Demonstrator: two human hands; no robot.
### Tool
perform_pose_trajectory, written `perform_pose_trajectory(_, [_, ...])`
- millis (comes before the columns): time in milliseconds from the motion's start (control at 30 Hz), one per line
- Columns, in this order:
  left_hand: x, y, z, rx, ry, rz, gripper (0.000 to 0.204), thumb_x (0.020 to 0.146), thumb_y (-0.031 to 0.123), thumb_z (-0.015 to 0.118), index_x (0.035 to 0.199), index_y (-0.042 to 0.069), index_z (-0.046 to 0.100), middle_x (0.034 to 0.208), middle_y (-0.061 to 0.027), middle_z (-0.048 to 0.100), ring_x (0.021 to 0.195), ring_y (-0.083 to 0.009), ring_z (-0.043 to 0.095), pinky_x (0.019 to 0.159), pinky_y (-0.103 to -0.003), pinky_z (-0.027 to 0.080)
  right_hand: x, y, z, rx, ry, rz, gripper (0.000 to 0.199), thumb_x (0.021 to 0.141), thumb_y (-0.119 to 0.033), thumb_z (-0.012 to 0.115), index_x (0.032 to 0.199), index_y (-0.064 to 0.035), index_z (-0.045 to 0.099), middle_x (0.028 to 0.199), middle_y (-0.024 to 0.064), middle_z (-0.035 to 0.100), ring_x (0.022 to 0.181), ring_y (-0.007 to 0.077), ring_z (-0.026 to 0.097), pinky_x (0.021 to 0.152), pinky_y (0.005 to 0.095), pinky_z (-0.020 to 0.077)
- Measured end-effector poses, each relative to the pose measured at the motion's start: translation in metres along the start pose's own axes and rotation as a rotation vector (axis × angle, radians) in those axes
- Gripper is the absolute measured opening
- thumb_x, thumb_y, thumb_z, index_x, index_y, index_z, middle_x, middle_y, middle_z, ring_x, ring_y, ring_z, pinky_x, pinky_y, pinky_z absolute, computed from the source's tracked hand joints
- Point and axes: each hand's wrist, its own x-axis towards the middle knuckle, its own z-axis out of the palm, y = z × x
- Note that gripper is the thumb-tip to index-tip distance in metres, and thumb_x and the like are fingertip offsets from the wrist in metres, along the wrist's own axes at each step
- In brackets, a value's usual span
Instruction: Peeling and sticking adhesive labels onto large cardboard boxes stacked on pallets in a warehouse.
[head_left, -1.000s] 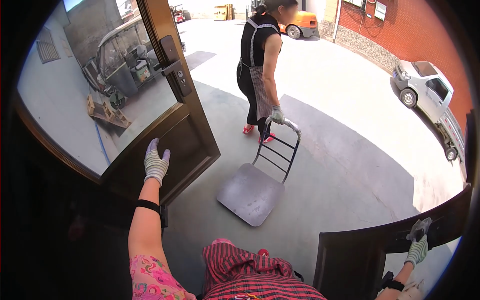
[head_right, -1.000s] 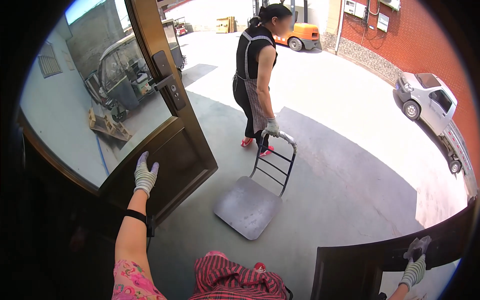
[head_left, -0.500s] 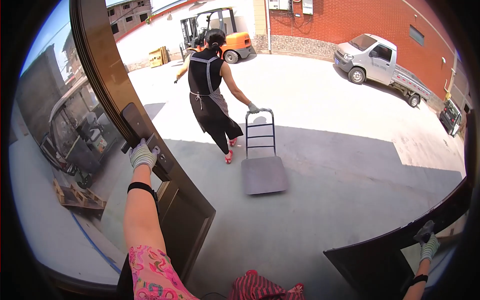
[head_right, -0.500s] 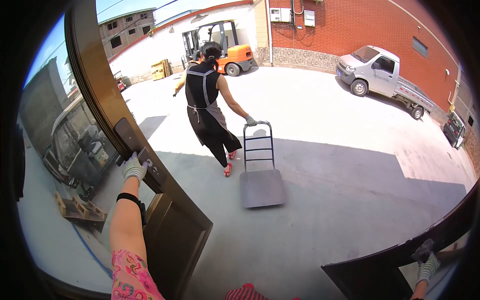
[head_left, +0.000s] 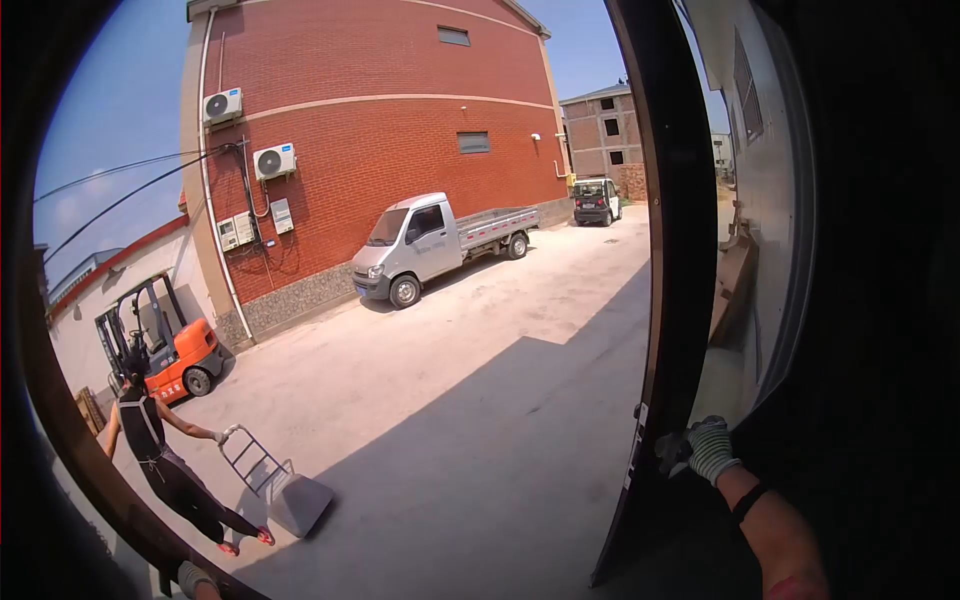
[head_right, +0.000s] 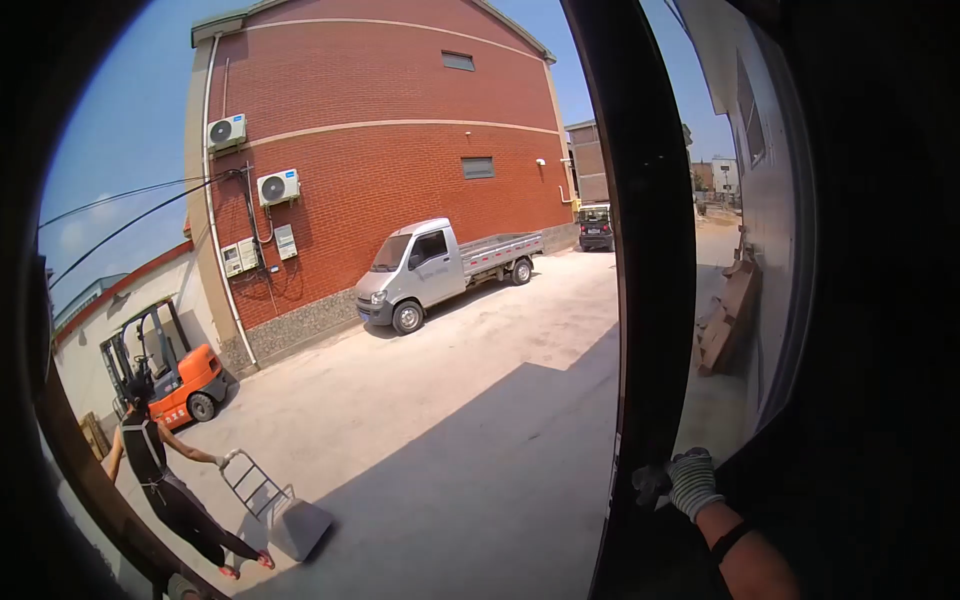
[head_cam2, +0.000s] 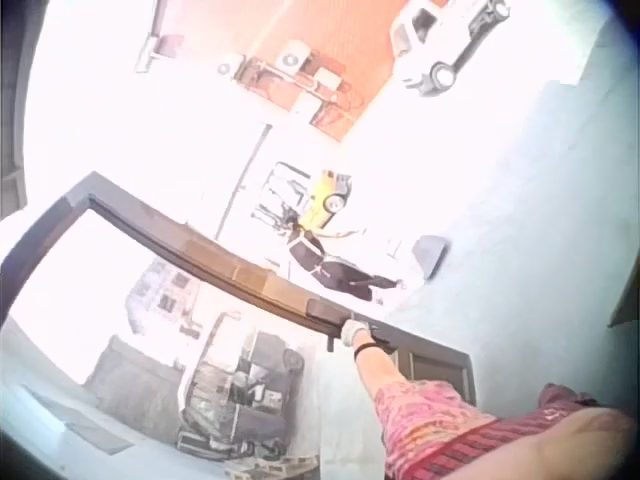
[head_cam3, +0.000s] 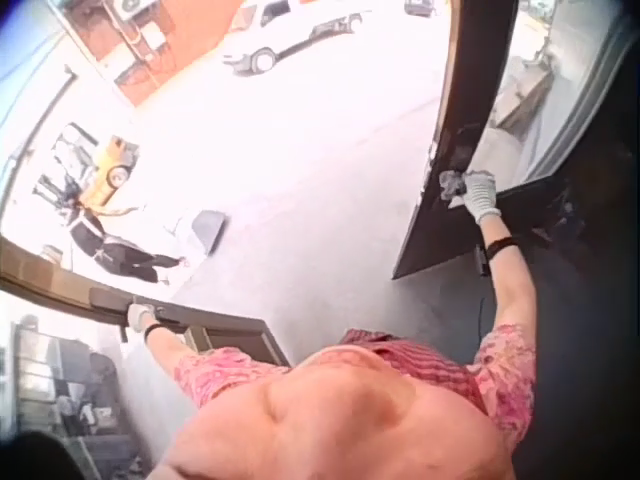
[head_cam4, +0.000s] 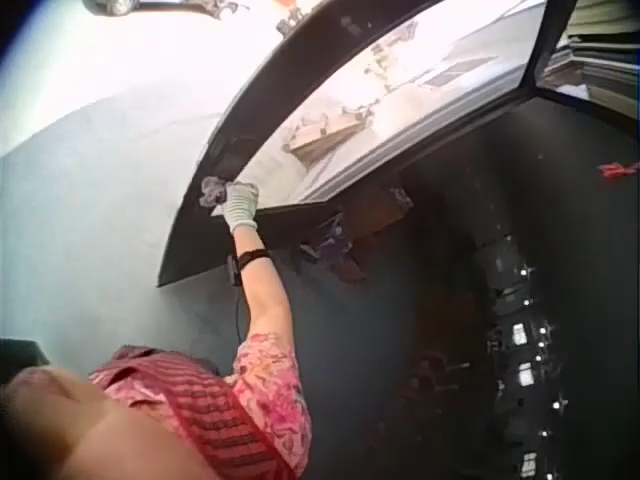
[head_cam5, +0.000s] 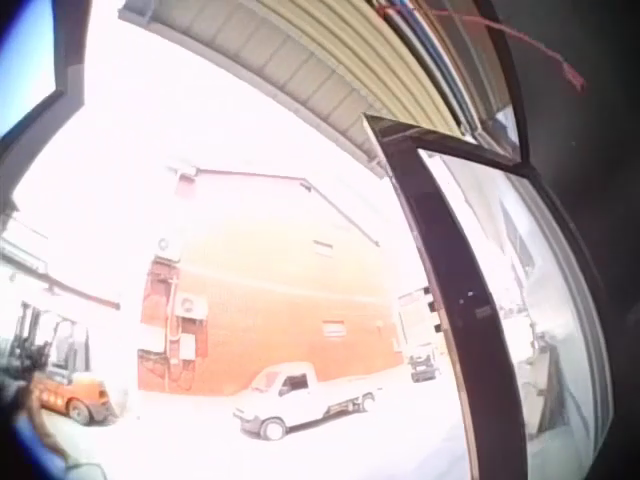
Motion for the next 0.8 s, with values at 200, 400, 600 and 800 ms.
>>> perform_pose_trajectory(200, [-0.117,0.101,0.012,-0.326,-0.069,0.074,0.047,0.073,0.038,0.068,0.105,0.003,0.063,0.104,-0.0136,0.064,0.097,-0.0246,0.062,0.077,-0.035,0.049,-0.032,0.040,0.038,0.235,0.068,-0.037,0.023,0.068,-0.035,0.066,0.081,-0.0167,0.067,0.086,0.0071,0.064,0.088,0.0269,0.058,0.088,0.0382,0.0387])
perform_pose_trajectory(400, [-0.181,0.246,0.112,-1.003,-0.201,0.091,0.052,0.073,0.039,0.067,0.103,-0.003,0.061,0.105,-0.0156,0.063,0.098,-0.0251,0.060,0.082,-0.033,0.047,-0.053,0.073,0.082,0.257,0.241,-0.115,0.020,0.069,-0.037,0.061,0.076,-0.0188,0.066,0.080,0.0078,0.063,0.079,0.0249,0.061,0.088,0.0396,0.0382])
perform_pose_trajectory(600, [-0.371,0.260,0.019,-0.558,-0.240,0.640,0.051,0.085,0.046,0.046,0.101,0.001,0.063,0.102,-0.0167,0.064,0.100,-0.0286,0.059,0.084,-0.034,0.046,-0.100,0.133,0.056,0.188,-0.041,-0.171,0.035,0.069,-0.033,0.064,0.101,-0.0174,0.062,0.096,0.0125,0.063,0.095,0.0268,0.059,0.090,0.0415,0.0381])
perform_pose_trajectory(800, [-0.437,0.288,0.054,-0.332,-0.127,1.033,0.032,0.090,0.031,0.044,0.099,0.009,0.065,0.102,-0.0156,0.064,0.104,-0.0267,0.058,0.080,-0.039,0.049,-0.087,0.236,-0.072,0.602,-0.162,-0.226,0.066,0.069,-0.013,0.064,0.130,-0.0087,0.041,0.115,0.0196,0.056,0.102,0.0306,0.057,0.084,0.0409,0.0464])
